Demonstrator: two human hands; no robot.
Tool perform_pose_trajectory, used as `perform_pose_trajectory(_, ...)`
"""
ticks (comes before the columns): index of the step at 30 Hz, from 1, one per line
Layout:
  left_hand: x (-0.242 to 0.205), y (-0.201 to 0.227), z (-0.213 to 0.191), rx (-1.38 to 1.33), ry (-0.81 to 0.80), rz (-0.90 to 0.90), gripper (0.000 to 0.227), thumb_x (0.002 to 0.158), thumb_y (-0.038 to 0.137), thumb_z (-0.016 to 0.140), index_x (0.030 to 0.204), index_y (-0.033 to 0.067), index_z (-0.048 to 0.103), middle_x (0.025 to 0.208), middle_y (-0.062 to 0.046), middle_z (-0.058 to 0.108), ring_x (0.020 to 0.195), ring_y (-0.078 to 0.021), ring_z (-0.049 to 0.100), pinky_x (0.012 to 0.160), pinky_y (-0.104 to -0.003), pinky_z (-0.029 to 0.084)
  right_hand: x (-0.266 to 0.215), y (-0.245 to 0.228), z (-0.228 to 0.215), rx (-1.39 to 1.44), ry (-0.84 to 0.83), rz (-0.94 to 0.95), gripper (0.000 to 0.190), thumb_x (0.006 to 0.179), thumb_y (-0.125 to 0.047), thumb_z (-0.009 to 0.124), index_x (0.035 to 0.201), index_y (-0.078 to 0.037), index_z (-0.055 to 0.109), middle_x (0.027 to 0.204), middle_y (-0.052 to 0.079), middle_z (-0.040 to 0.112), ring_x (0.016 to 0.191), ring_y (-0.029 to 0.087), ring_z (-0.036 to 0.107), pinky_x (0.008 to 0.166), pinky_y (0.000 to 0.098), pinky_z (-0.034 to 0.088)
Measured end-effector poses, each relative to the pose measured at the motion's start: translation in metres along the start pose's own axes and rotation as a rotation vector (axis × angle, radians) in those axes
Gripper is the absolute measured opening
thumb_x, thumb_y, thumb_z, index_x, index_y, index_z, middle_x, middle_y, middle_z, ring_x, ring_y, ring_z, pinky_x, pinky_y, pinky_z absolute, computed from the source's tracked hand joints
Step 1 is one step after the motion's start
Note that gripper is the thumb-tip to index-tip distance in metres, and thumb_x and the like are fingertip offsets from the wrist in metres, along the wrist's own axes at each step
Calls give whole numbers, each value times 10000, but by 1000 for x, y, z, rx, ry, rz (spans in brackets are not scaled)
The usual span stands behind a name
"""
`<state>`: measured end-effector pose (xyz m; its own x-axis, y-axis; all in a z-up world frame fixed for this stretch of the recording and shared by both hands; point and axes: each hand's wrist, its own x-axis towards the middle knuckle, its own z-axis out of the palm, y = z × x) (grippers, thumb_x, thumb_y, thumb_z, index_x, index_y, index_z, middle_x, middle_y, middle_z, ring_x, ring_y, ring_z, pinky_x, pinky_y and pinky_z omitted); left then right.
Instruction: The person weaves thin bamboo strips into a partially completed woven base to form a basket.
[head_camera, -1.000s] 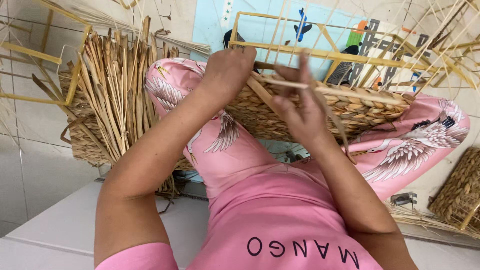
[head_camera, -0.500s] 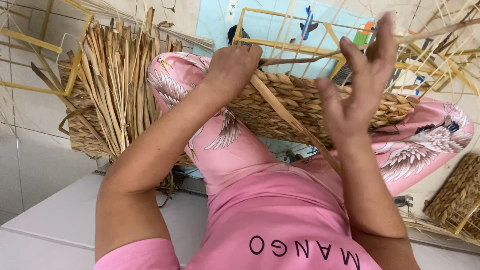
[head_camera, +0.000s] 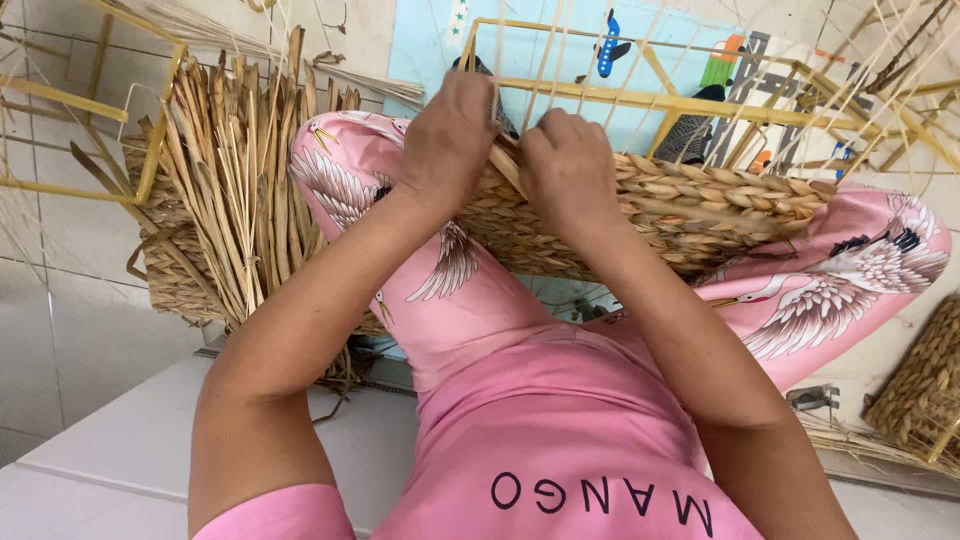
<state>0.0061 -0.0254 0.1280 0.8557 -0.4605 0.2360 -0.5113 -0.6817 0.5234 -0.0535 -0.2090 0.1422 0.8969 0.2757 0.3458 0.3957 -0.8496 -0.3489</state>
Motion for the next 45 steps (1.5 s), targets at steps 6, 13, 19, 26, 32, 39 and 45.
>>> perform_pose_trajectory(6, 17, 4, -7, 130, -248, 292, 270, 792, 164, 755, 1021, 80, 638, 986, -116, 681, 923, -340, 679, 735, -466, 532, -25, -9, -26, 66, -109, -1, 393, 706, -276, 793, 976, -46, 626, 916, 131, 584, 853, 339, 589, 727, 466, 450)
perform_pose_trajectory(13, 38, 14, -14, -17, -521, 17, 88, 887, 168, 723, 883, 84, 696, 844, -148, 721, 819, -380, 690, 688, -533, 504, -1, 1, -56, -90, -62, 56, 144, 932, -143, 813, 1003, -102, 695, 943, 99, 621, 893, 320, 599, 765, 478, 444)
perform_pose_trajectory(19, 27, 3, -12, -110, -369, 64, 112, 943, 207, 701, 924, 96, 694, 784, -156, 695, 768, -411, 665, 643, -549, 487, -1, -2, -42, 180, 74, 14, 94, 916, -51, 712, 1004, -57, 680, 997, 119, 632, 918, 319, 612, 789, 420, 513)
perform_pose_trajectory(26, 9, -8, -12, -123, -295, 215, 128, 990, 155, 632, 1097, 96, 597, 831, -163, 686, 802, -421, 663, 653, -552, 483, 5, 34, 3, 1309, -234, 714, 204, 1004, -44, 600, 1200, -94, 624, 782, -1, 651, 626, 51, 586, 508, 227, 440)
perform_pose_trajectory(32, 26, -3, 5, -71, -385, 51, 82, 1004, 178, 621, 1064, 126, 601, 760, -145, 687, 716, -425, 668, 608, -548, 483, -33, 7, -23, 1206, -206, 734, 291, 1112, -111, 442, 1153, 23, 697, 900, 76, 738, 754, 140, 671, 646, 257, 544)
perform_pose_trajectory(39, 23, 8, 11, 89, -298, 253, 77, 880, 113, 678, 926, 72, 632, 809, -123, 677, 792, -370, 689, 646, -498, 526, -37, 28, -104, 870, 376, 240, 502, 1007, -2, 597, 1476, -24, 420, 1054, 50, 640, 913, 136, 631, 839, 296, 558)
perform_pose_trajectory(45, 18, 16, 11, -51, -271, 61, 50, 883, 83, 676, 902, 60, 715, 921, -156, 646, 879, -372, 651, 717, -502, 519, -35, 52, -75, -29, 74, 1, 373, 943, -153, 853, 1235, -2, 677, 1062, 155, 602, 984, 347, 590, 834, 472, 463)
